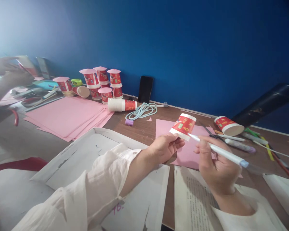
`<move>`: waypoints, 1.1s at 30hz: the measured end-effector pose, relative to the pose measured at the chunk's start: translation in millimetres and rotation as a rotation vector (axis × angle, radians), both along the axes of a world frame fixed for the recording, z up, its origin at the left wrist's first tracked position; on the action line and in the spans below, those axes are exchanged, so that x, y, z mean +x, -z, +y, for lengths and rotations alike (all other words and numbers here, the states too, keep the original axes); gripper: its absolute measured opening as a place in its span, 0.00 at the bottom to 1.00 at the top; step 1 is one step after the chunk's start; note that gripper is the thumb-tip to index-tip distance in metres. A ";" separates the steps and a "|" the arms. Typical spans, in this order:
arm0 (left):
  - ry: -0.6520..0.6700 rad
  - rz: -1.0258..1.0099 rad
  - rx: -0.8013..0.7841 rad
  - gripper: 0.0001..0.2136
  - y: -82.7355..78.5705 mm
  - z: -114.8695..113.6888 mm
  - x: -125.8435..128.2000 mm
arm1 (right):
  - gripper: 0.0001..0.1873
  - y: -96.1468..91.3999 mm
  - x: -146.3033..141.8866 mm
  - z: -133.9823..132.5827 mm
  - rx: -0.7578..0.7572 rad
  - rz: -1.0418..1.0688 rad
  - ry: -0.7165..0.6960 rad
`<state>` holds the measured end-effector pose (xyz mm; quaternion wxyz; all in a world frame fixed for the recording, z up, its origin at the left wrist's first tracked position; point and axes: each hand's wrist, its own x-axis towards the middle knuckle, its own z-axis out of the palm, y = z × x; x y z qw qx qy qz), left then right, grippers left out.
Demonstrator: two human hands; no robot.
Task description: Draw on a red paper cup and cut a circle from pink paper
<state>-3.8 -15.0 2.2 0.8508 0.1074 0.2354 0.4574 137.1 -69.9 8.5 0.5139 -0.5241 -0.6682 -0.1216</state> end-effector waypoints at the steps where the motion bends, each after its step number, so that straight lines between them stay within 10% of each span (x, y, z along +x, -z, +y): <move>1: -0.003 -0.004 0.010 0.06 0.3 0.0 0.1 | 0.09 0.4 0.2 0.5 0.003 -0.005 -0.002; 33: 0.038 0.093 0.117 0.05 2.1 -1.8 0.8 | 0.10 -0.1 0.1 3.0 -0.012 -0.019 -0.023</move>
